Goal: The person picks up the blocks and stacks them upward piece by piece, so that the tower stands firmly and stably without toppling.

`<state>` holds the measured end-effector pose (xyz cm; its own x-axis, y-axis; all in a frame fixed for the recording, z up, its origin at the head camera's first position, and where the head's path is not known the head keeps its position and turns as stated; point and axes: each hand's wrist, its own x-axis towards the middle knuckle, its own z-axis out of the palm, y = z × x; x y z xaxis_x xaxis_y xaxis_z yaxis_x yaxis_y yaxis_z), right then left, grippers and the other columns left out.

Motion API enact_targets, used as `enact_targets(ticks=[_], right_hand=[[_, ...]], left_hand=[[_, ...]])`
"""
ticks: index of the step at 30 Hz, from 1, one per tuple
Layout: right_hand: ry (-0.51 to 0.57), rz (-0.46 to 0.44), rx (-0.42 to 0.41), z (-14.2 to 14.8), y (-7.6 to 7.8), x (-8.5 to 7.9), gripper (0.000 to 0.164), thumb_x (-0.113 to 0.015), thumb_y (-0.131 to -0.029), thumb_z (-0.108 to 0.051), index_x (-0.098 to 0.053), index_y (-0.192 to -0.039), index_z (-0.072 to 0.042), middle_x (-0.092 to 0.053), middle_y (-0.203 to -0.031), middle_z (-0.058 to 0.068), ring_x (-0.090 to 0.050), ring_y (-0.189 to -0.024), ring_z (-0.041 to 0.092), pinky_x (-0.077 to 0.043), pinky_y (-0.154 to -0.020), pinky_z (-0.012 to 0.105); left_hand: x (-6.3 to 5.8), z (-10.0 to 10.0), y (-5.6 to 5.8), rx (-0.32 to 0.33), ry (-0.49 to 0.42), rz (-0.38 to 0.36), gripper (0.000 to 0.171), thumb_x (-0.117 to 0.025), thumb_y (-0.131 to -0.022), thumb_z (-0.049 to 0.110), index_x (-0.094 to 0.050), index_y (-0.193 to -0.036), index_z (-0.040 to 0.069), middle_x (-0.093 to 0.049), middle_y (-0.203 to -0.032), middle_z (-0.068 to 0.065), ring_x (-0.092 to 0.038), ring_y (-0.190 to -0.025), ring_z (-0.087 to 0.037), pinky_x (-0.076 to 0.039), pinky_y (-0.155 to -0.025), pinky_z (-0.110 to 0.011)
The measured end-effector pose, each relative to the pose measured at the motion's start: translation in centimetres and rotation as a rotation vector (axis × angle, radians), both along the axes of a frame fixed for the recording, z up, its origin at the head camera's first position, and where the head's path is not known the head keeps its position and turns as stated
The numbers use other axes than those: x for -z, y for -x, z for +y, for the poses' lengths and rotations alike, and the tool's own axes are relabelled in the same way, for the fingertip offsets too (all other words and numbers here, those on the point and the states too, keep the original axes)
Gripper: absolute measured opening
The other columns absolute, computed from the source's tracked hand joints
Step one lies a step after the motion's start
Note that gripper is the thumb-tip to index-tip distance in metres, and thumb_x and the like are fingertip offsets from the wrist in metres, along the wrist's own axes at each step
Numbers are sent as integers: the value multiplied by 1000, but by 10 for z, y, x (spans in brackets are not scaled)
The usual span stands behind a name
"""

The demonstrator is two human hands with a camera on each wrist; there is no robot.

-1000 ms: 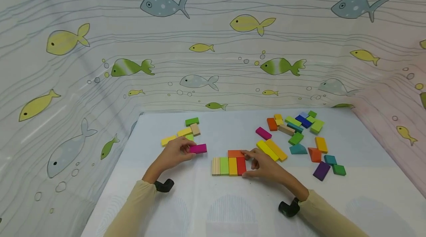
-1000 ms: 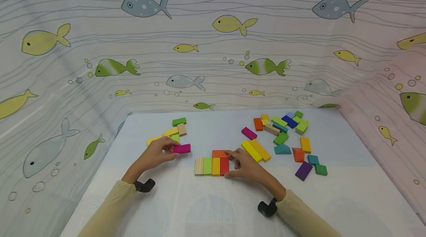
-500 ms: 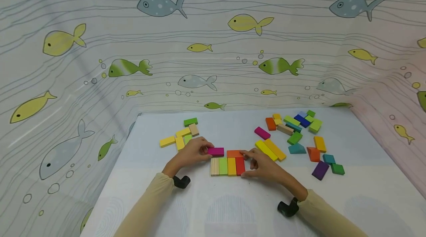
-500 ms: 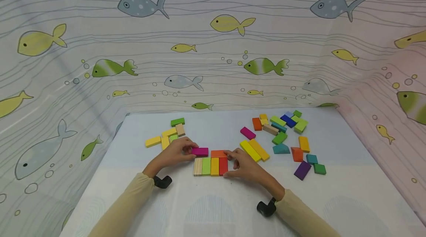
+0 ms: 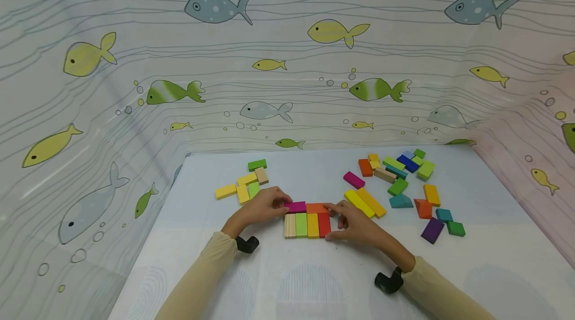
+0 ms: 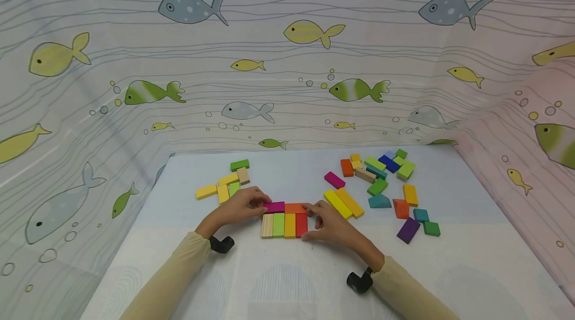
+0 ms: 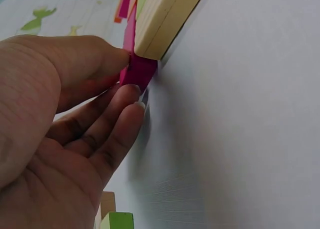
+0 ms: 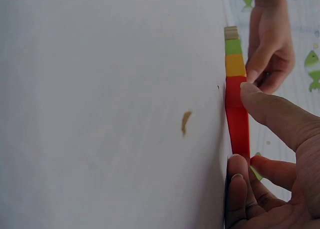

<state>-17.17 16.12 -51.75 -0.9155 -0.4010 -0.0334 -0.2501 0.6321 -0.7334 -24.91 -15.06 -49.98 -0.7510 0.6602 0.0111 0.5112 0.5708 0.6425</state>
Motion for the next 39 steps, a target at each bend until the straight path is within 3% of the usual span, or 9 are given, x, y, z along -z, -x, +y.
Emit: enact_targets(ticks=[10, 15, 20, 26, 31, 35, 39], right_hand=[[1, -8, 11, -1, 1, 0, 81, -91, -80, -25, -54, -150, -9, -55, -107, 1, -53, -80, 15, -53, -71, 24], [1, -8, 8, -1, 0, 0, 80, -91, -80, -25, -54, -150, -9, -55, -108, 2, -53, -80, 15, -52, -71, 24], [2, -12, 12, -1, -1, -1, 81, -90, -80, -24, -53, -150, -9, -55, -107, 3, -53, -80, 16, -53, -71, 24], [4, -8, 7, 0, 0, -2, 81, -90, -80, -25, -53, -151, -9, -55, -106, 3, -52, -81, 16, -52, -71, 24], [8, -18, 13, 0, 0, -2, 82, -91, -80, -24, -53, -151, -10, -54, -106, 2, -53, -81, 16, -53, -71, 24], [13, -23, 15, 0, 0, -2, 82, -91, -79, -26, -53, -151, -11, -54, -107, 2, -53, -81, 16, -53, -71, 25], [17, -22, 12, 0, 0, -2, 82, -91, -79, -26, -53, -151, -11, -55, -108, 2, -53, -81, 16, -53, -71, 25]], left_hand=[[3, -4, 1, 6, -29, -29, 21, -67, -102, 19, -71, -122, 13, -65, -107, 7, -60, -94, -11, -52, -85, -30], [-3, -14, 0, -85, -25, -8, 20, -67, -102, 21, -71, -121, 14, -67, -110, 8, -61, -96, -11, -52, -85, -31], [-8, -37, 3, -197, -44, 37, 20, -74, -98, 18, -72, -117, 13, -69, -112, 3, -62, -94, -13, -53, -81, -32], [-12, -71, 8, -319, -86, 59, 34, -83, -90, 22, -72, -119, 10, -67, -116, -6, -61, -91, -19, -51, -78, -36], [-8, -96, 13, -423, -45, 43, 48, -88, -84, 27, -70, -127, 12, -63, -123, -8, -56, -90, -21, -47, -75, -37], [-1, -106, 15, -455, 10, 45, 56, -89, -82, 34, -69, -130, 11, -62, -123, -7, -53, -88, -20, -45, -73, -35], [-1, -109, 17, -436, 37, 50, 61, -90, -80, 37, -70, -130, 8, -61, -123, -10, -52, -86, -21, -45, -73, -35]])
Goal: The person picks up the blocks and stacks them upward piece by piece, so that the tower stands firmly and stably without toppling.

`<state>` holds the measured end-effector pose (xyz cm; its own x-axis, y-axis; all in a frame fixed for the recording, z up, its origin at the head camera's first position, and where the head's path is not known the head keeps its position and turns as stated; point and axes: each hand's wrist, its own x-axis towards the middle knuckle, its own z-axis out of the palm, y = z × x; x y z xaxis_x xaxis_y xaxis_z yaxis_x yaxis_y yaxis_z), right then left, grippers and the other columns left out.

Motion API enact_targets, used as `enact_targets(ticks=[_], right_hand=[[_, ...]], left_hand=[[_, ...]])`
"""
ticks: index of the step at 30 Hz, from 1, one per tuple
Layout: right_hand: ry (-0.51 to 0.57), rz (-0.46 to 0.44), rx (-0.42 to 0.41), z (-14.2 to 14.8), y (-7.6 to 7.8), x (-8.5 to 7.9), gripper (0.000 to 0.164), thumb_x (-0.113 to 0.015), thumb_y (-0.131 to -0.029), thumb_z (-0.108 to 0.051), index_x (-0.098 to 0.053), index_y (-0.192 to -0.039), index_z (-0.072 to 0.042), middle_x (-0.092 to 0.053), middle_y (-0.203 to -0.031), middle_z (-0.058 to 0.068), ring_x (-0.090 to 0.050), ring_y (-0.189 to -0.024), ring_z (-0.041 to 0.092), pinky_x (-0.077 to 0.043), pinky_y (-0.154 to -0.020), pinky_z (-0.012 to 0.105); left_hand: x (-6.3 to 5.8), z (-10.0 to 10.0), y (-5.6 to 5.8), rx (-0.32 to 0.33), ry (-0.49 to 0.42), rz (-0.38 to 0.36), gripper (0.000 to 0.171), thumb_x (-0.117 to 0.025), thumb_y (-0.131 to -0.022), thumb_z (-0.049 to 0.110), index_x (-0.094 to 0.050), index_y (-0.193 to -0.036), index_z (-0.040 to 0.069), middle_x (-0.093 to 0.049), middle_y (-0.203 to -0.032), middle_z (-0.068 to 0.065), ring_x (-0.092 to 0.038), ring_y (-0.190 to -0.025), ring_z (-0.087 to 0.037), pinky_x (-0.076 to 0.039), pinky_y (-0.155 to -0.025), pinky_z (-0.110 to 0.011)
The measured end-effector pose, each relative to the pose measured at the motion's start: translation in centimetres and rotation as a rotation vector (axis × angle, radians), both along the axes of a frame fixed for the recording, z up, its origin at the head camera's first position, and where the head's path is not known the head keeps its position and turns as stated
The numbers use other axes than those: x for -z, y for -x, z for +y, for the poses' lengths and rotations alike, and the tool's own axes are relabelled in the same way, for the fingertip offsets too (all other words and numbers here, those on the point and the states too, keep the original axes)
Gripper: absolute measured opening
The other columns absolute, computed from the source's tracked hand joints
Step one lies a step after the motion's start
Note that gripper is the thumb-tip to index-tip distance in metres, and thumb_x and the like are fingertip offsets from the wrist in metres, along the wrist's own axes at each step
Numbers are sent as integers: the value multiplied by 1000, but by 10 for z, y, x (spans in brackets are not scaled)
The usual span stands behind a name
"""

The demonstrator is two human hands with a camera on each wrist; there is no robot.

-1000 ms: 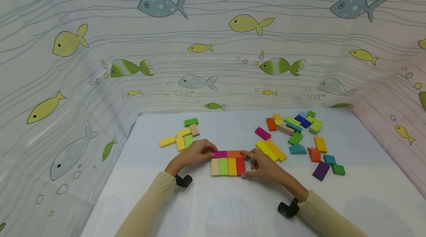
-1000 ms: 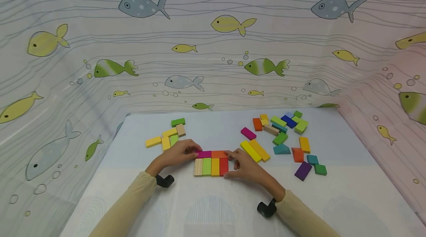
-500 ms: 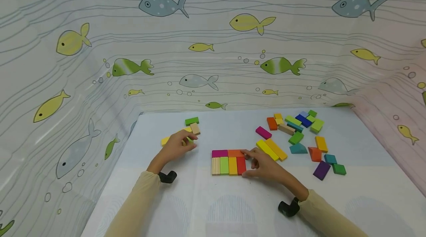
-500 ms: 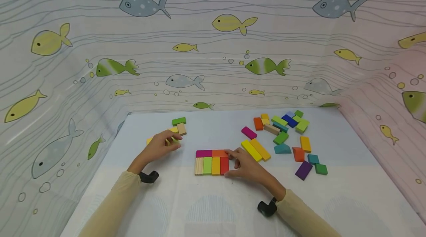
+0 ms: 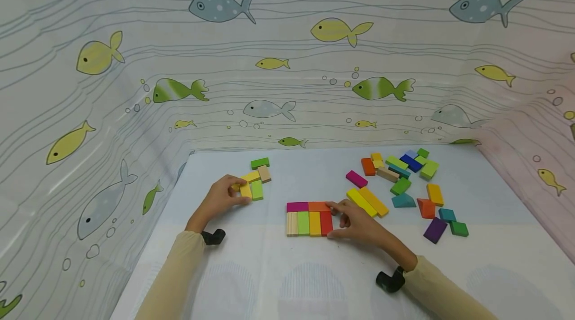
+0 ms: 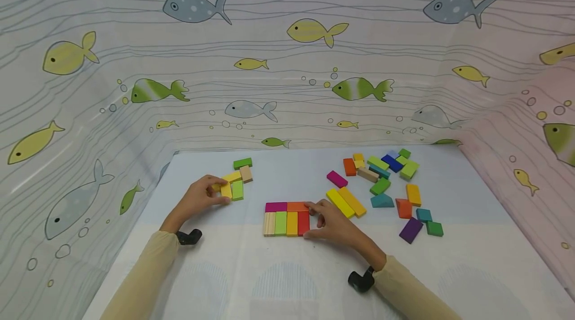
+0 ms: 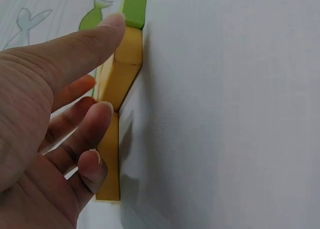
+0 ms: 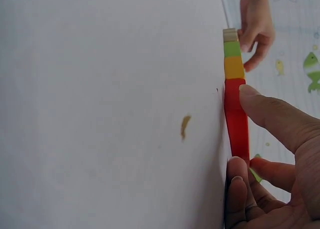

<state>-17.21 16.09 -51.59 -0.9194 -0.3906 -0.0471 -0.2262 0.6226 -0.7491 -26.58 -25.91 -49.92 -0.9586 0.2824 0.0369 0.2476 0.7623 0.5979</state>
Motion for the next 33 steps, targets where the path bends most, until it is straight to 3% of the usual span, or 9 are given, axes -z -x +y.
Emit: enact_targets(ticks=[12, 17, 22, 26, 33], right_hand=[[1, 5, 3, -1, 0, -1, 82, -91, -79, -25, -54, -151, -11, -56, -110, 3, -54, -80, 16, -54, -71, 25], [-5, 11, -7, -1, -1, 0, 81, -91, -80, -25, -53, -150, -9, -56, -109, 3, -53, -79, 16, -53, -71, 24], [-6, 15, -14, -1, -1, 0, 81, -91, -80, -25, -53, -150, -8, -55, -108, 3, -53, -80, 15, -53, -71, 24], [-10, 11, -5, 0, -1, 0, 81, -91, -80, -24, -53, -150, -9, -54, -107, 2, -53, -80, 16, -53, -71, 24], [-9, 14, -13, 1, 1, 1, 81, -90, -81, -25, -53, -151, -10, -54, -108, 2, -53, -81, 16, -53, -71, 24]], left_hand=[[-3, 4, -3, 8, 75, -26, 70, -92, -77, 38, -66, -135, 6, -58, -125, -15, -51, -83, -21, -44, -71, -34], [-2, -1, -5, 115, 56, -67, 70, -94, -73, 40, -68, -132, 13, -58, -111, -7, -52, -79, -18, -46, -71, -33], [-1, -10, -10, 257, 35, -83, 50, -90, -81, 27, -71, -126, 14, -61, -105, -1, -54, -76, -14, -47, -70, -29], [-3, -10, -14, 279, 12, -50, 36, -86, -86, 21, -73, -119, 13, -61, -101, 2, -55, -79, -13, -47, -71, -28], [-2, 3, -32, 293, -93, 5, 34, -87, -86, 26, -74, -115, 14, -64, -97, 3, -61, -82, -13, -51, -73, -30]])
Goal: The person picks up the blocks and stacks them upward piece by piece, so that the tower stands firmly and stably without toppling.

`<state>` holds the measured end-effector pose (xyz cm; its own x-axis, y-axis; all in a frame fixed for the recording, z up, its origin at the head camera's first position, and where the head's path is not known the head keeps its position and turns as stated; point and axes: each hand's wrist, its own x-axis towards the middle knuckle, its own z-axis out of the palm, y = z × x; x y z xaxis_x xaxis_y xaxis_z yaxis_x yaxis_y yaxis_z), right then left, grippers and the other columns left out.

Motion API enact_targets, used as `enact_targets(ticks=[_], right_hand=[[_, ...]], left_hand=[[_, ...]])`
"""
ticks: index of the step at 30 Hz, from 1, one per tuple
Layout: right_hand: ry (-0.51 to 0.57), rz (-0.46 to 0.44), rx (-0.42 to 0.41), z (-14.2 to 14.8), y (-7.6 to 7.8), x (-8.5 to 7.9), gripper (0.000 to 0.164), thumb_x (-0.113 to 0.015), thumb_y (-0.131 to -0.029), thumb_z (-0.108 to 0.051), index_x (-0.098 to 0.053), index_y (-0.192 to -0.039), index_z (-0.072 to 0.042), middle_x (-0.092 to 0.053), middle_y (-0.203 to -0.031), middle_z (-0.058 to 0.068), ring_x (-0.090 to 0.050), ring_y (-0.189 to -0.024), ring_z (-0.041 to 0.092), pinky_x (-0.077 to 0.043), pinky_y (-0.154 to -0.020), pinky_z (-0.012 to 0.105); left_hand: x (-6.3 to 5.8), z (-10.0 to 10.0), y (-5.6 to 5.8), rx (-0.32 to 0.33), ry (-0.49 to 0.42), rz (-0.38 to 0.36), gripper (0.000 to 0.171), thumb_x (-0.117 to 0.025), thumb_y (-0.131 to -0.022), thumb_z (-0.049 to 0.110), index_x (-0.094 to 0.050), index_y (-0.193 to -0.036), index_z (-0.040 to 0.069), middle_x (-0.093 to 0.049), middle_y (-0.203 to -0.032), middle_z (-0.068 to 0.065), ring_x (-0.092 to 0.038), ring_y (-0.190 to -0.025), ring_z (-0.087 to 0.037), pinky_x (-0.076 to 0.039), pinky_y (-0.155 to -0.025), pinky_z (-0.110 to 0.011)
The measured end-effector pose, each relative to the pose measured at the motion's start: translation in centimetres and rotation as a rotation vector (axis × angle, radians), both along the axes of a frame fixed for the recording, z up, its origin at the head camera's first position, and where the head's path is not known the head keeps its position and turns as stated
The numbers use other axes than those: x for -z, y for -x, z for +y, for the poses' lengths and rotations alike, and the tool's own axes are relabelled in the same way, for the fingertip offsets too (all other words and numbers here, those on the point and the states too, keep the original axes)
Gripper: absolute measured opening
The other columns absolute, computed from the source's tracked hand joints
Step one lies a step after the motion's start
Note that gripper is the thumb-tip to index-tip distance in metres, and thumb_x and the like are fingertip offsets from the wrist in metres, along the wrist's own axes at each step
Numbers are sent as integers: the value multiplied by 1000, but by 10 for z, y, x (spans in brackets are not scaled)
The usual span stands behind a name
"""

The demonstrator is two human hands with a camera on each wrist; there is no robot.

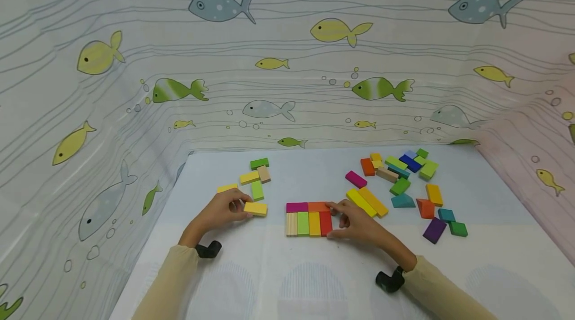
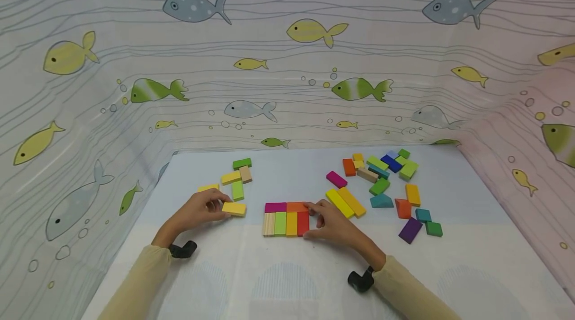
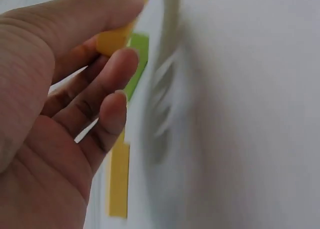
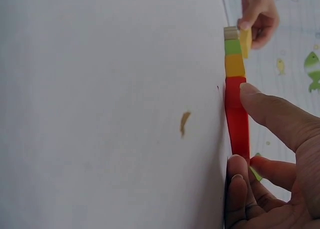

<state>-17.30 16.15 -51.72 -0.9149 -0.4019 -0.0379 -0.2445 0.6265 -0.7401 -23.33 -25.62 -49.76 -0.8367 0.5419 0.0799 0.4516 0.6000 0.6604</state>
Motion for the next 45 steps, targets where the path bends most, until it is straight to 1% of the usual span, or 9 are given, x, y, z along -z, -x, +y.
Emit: enact_targets(ticks=[5, 9, 13, 16, 19, 23, 28, 36, 45], right_hand=[[-2, 0, 0, 1, 0, 0, 81, -90, -81, -26, -53, -151, -10, -55, -109, 2, -53, -80, 15, -53, -71, 24], [-1, 5, 2, 2, -1, -1, 81, -90, -81, -26, -53, -151, -10, -55, -110, 2, -53, -81, 15, -52, -71, 24], [3, -4, 10, 2, -1, -1, 80, -90, -81, -25, -53, -151, -10, -55, -110, 3, -53, -80, 16, -52, -71, 24], [6, -11, 14, 1, 0, -2, 80, -89, -82, -26, -53, -151, -11, -55, -110, 3, -53, -80, 16, -53, -71, 25], [2, -5, 10, 1, 0, -2, 77, -87, -85, -29, -52, -152, -11, -55, -110, 4, -53, -81, 16, -52, -71, 25], [-8, 3, 8, 1, 0, -3, 71, -82, -90, -32, -53, -151, -10, -56, -110, 4, -51, -85, 16, -51, -72, 24], [-2, 10, -1, 1, -2, -6, 68, -80, -92, -33, -54, -150, -9, -57, -108, 4, -50, -86, 16, -50, -72, 24], [6, 0, -40, 1, -2, -6, 83, -87, -84, -35, -49, -153, -7, -55, -110, 5, -52, -80, 16, -50, -72, 23], [-2, -26, -35, 3, -2, -3, 89, -91, -78, -34, -49, -153, -10, -54, -107, 3, -52, -80, 16, -51, -71, 23]], left_hand=[[1, 25, -22, 21, -72, 31, 32, -86, -86, 19, -73, -115, 16, -64, -96, 6, -62, -80, -11, -51, -69, -27], [1, 55, -42, 55, -90, 108, 32, -87, -84, 16, -73, -113, 15, -65, -97, 7, -61, -76, -10, -50, -67, -26], [5, 86, -59, 91, -40, 180, 32, -88, -84, 23, -74, -112, 15, -66, -100, 8, -55, -69, -8, -47, -63, -22], [7, 105, -69, 96, 24, 188, 33, -87, -85, 31, -74, -111, 17, -65, -98, 8, -51, -68, -6, -44, -61, -20], [7, 120, -74, 102, 74, 168, 33, -87, -85, 35, -74, -111, 20, -64, -98, 8, -50, -71, -4, -44, -62, -19], [6, 135, -80, 126, 112, 155, 33, -86, -85, 37, -75, -111, 20, -64, -100, 9, -55, -82, -5, -48, -72, -19], [8, 152, -86, 133, 168, 211, 35, -86, -85, 40, -76, -111, 19, -65, -102, 10, -58, -89, -4, -50, -81, -20], [8, 167, -89, 81, 258, 292, 37, -86, -84, 43, -75, -110, 20, -61, -98, 10, -55, -83, -3, -50, -77, -18], [8, 167, -92, 62, 274, 340, 29, -88, -83, 39, -72, -97, 20, -57, -94, 9, -52, -78, -4, -47, -70, -16]])
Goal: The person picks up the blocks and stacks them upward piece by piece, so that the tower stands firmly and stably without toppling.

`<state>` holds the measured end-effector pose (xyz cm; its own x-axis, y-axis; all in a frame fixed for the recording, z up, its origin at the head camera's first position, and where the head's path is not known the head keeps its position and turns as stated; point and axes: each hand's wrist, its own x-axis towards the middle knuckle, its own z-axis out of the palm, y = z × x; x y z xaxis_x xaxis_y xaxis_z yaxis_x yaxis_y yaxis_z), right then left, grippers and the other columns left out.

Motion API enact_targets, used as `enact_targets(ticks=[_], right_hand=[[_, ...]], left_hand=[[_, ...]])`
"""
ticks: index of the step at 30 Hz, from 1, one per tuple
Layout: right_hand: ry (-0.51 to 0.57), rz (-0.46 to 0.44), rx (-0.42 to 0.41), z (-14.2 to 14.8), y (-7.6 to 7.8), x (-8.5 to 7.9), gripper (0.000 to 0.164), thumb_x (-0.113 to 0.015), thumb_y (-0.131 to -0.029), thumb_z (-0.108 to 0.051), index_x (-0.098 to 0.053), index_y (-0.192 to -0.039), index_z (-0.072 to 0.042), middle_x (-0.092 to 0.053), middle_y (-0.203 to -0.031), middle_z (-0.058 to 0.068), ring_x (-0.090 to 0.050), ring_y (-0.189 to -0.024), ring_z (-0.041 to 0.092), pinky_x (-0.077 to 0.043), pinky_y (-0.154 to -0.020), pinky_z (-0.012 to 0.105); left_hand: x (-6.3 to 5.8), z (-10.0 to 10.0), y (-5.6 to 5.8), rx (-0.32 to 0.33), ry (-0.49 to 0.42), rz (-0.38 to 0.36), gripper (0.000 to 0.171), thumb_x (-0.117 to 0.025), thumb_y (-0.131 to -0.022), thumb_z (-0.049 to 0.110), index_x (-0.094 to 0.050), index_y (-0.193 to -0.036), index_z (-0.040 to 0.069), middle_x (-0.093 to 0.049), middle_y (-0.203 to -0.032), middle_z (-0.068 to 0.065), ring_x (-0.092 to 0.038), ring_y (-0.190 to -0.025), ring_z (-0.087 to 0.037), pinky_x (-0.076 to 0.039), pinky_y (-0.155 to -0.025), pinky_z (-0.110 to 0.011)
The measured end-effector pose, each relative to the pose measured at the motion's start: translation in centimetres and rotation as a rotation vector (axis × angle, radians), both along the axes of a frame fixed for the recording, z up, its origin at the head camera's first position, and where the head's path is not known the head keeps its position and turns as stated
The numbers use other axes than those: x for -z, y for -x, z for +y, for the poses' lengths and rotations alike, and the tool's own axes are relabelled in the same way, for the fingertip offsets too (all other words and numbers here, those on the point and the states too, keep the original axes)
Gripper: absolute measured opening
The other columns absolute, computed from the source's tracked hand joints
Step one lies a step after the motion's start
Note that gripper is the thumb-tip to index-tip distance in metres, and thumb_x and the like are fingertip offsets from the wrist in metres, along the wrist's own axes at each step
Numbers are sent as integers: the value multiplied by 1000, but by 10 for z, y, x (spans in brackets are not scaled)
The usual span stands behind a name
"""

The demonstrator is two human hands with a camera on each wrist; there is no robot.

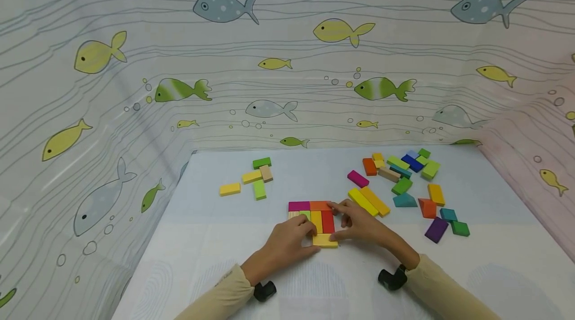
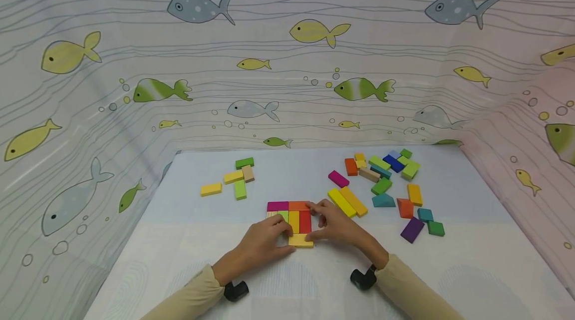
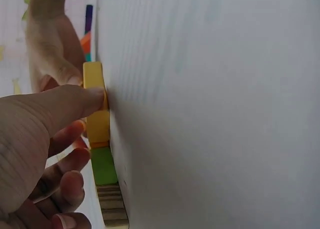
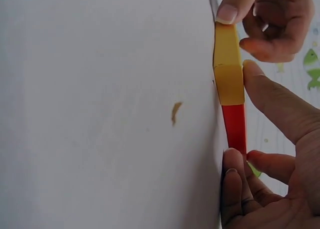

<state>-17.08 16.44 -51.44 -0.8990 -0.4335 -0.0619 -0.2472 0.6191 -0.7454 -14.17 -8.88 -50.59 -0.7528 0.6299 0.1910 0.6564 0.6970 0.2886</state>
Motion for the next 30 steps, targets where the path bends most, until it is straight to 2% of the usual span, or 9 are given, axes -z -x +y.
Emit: enact_targets(ticks=[5, 8, 13, 17, 19, 24, 27, 30], right_hand=[[5, 2, 15, -1, 0, 0, 90, -92, -77, -32, -50, -153, -10, -54, -107, 3, -53, -79, 17, -52, -71, 24], [2, 3, 23, -2, -1, -1, 90, -93, -76, -33, -50, -153, -11, -54, -108, 4, -52, -80, 17, -53, -71, 24], [-10, 3, 36, -3, -2, -1, 91, -92, -77, -32, -49, -154, -11, -53, -111, 4, -52, -82, 17, -52, -71, 25], [-15, 3, 47, -3, -2, 1, 91, -93, -77, -32, -49, -154, -11, -53, -111, 4, -52, -81, 17, -52, -71, 24], [-12, 3, 47, -4, -1, 3, 91, -93, -76, -32, -50, -153, -12, -53, -110, 4, -52, -81, 17, -52, -70, 25], [8, -6, 18, -8, 2, 5, 91, -93, -76, -34, -49, -154, -13, -54, -110, 3, -52, -82, 17, -53, -70, 25], [7, -3, 18, -7, 2, 5, 91, -92, -77, -35, -50, -154, -13, -54, -110, 3, -52, -82, 17, -52, -70, 25], [-1, 1, 36, -4, 0, 5, 90, -93, -76, -34, -51, -153, -13, -54, -109, 3, -52, -81, 17, -52, -70, 25]], left_hand=[[-1, -7, 2, -2, -22, -62, 26, -86, -85, 41, -69, -93, 22, -56, -94, 10, -52, -78, -3, -47, -70, -16], [-6, -20, 10, -42, -104, -111, 23, -84, -87, 40, -71, -94, 22, -58, -95, 10, -55, -79, -6, -49, -71, -19], [-16, -61, 36, -151, -273, -120, 11, -79, -93, 29, -71, -96, 20, -64, -94, 7, -54, -73, -11, -47, -65, -25], [-12, -106, 61, -237, -339, -84, 12, -78, -94, 22, -71, -102, 16, -66, -98, 2, -51, -70, -12, -44, -62, -27], [-8, -128, 71, -287, -350, -67, 15, -78, -94, 20, -71, -105, 12, -66, -102, -3, -51, -72, -13, -44, -64, -27], [-5, -174, 84, -440, -331, -71, 30, -80, -92, 17, -68, -118, 6, -61, -114, -15, -51, -76, -20, -45, -64, -29], [-3, -190, 93, -504, -305, -91, 39, -80, -92, 17, -66, -127, 7, -56, -121, -17, -50, -77, -22, -44, -63, -30], [-1, -199, 101, -524, -277, -126, 46, -79, -93, 17, -63, -135, 6, -53, -127, -19, -51, -78, -22, -44, -65, -31]])
